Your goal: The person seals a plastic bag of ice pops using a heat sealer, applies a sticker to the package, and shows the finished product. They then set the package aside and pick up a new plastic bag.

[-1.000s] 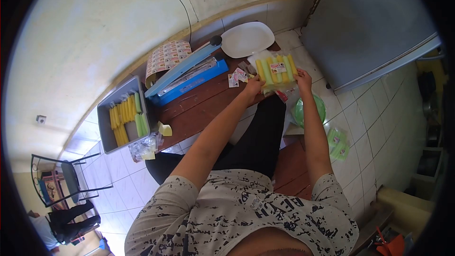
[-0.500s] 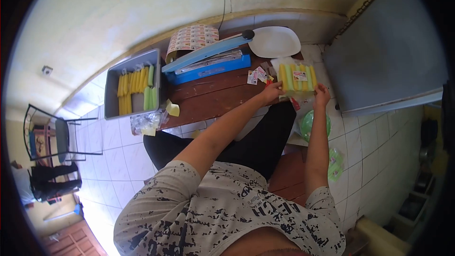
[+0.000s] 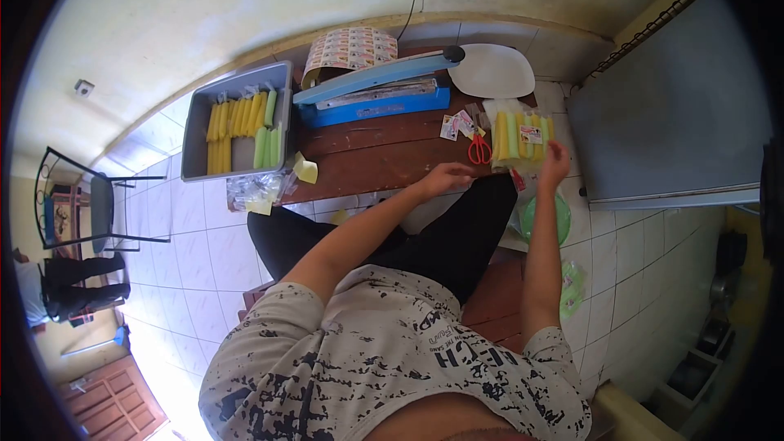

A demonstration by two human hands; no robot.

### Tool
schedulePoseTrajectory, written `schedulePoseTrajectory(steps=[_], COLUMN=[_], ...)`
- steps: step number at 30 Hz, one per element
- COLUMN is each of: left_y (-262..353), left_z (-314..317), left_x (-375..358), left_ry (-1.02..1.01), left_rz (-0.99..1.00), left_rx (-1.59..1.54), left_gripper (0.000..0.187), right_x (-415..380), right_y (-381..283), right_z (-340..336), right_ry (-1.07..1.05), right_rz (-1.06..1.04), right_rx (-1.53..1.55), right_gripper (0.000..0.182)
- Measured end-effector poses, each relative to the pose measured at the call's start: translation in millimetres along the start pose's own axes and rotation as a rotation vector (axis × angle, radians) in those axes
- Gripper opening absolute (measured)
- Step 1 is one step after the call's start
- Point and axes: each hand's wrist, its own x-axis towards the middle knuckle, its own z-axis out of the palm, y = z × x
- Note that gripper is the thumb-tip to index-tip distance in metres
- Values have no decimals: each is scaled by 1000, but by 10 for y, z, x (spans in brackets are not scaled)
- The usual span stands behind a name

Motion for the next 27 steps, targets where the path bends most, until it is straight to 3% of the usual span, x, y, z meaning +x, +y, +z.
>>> schedulePoseTrajectory(steps=[4, 5, 7, 8, 10, 12, 13, 15, 19, 23, 26, 27], left_y=[-450, -578, -888, -1060, -1416, -1706, -1760, -1847, -1667, -1695, -1873, -1894], left_z=[-332, -410, -604, -718, -956, -1251, -1309, -1358, -1311, -1312, -1384, -1423], left_x=[-826, -1063, -1475, -1660, -1901, -1966, -1954, -1850, -1775, -1771, -1716, -1678], left_ry=[110, 160, 226, 248, 288, 222, 232, 498, 503, 400, 334, 311], left_rz=[-80, -95, -115, -204, -303, -444, -449, -276, -277, -296, -301, -316], left_rx=[-101, -143, -190, -125, -67, 350, 339, 360, 297, 462, 483, 474], left_gripper=[39, 39, 40, 37, 35, 31, 31, 30, 30, 29, 29, 30], right_x=[-655, -757, -935, -995, -1173, -1301, -1337, -1377, -1391, -1402, -1454, -1471], right_y=[-624, -659, -697, -600, -491, -363, -366, -356, -360, -549, -695, -699], right_z=[501, 586, 765, 854, 999, 1092, 1138, 1192, 1159, 1026, 719, 592], right_ry=[-437, -443, -624, -693, -674, -670, -684, -656, -687, -684, -540, -479], right_rz=[29, 36, -217, -210, -287, -427, -432, -473, -439, -425, -395, -278], right_rx=[-78, -78, -279, -312, -434, -622, -617, -734, -679, -588, -375, -300], right_gripper=[17, 17, 26, 34, 37, 43, 43, 42, 44, 46, 39, 32])
